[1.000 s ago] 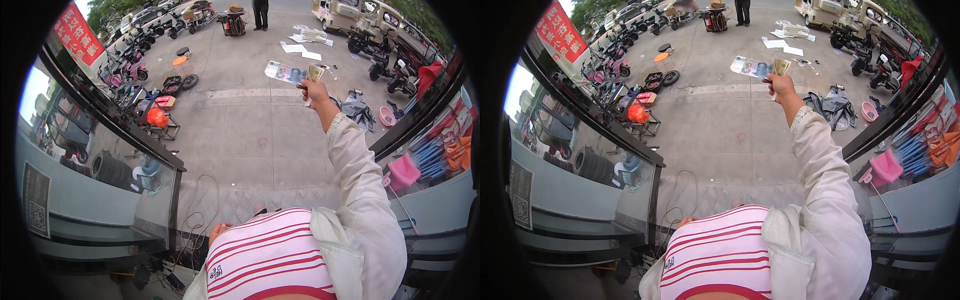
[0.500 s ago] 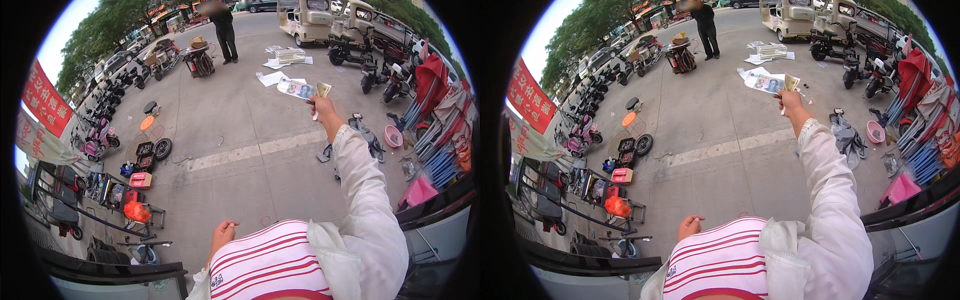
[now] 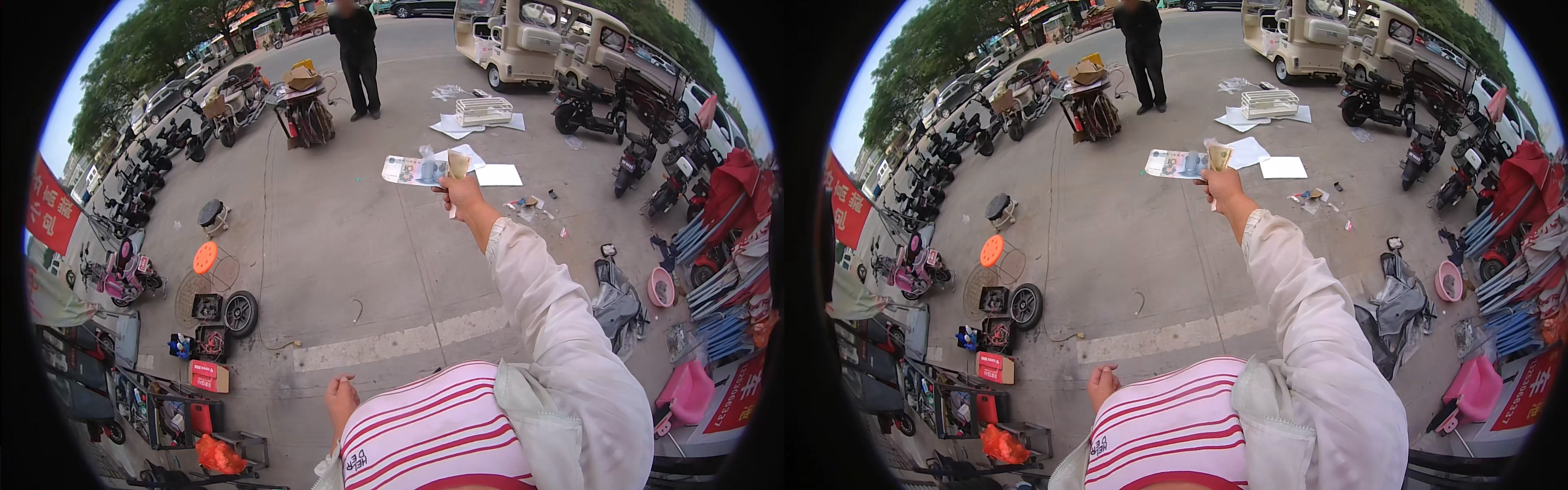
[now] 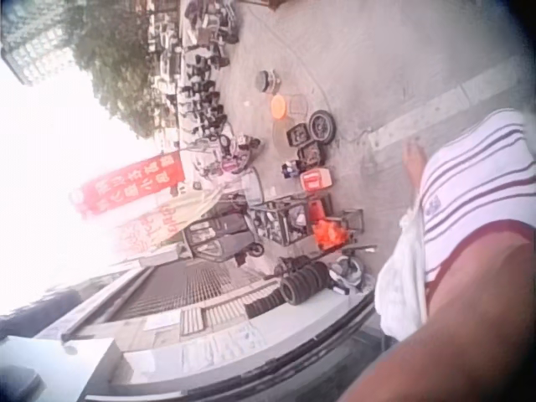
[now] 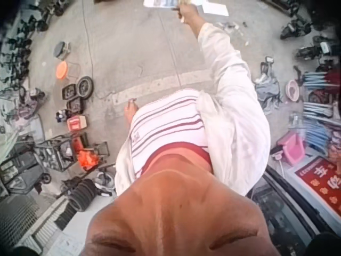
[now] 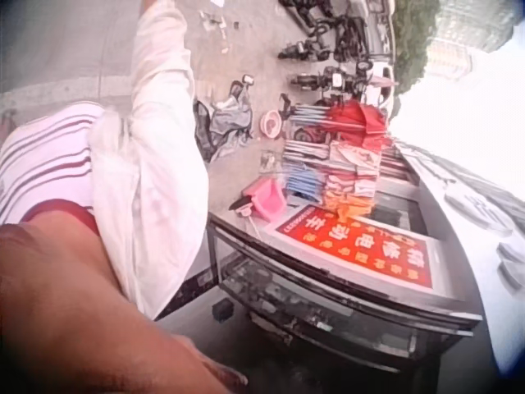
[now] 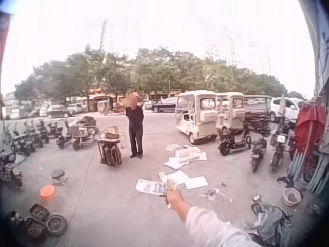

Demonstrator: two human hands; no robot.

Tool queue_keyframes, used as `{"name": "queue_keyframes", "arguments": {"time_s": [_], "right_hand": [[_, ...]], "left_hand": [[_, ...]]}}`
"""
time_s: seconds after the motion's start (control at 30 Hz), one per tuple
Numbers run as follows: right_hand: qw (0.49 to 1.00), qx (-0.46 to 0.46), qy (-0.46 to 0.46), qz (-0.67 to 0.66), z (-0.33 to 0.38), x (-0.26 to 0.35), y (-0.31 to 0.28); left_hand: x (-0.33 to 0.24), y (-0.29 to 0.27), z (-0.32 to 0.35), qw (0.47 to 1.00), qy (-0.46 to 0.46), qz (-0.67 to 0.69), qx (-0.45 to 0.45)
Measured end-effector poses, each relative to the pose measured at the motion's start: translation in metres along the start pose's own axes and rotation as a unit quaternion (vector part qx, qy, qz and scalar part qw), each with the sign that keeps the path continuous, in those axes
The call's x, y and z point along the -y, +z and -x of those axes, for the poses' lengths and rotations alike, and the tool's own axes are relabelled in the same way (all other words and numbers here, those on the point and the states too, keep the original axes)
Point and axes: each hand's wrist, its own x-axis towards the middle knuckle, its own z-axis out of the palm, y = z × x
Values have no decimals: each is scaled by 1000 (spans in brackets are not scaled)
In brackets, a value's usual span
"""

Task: The person unpacks a white metal rack and its accessories from protective packaging on the ground. They then handle a small black electronic device and a bag of screws, organizing the components before beginning to attach the device to the rack.

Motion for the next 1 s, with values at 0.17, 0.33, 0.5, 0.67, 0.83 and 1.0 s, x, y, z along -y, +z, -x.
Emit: {"name": "queue_keyframes", "arguments": {"time_s": [0.17, 0.33, 0.5, 0.67, 0.83, 1.0], "right_hand": [[998, -40, 6, 39, -192, 19, 11], [997, -78, -14, -15, -436, 38, 32], [995, -80, 35, -46, -666, 57, 119], [997, -71, 16, -32, -875, 83, 215], [997, -63, -6, -46, -1073, 108, 295], [994, -101, 2, -30, -1231, 145, 358]], "left_hand": [[-128, 125, -203, 967, 119, -81, 209], [-176, 190, -395, 973, 84, -122, 175], [-205, 208, -576, 996, -7, 83, -20], [-248, 223, -726, 998, -14, 19, -52], [-276, 262, -935, 998, 5, -3, -64], [-403, 344, -1130, 998, 19, 62, -8]]}}
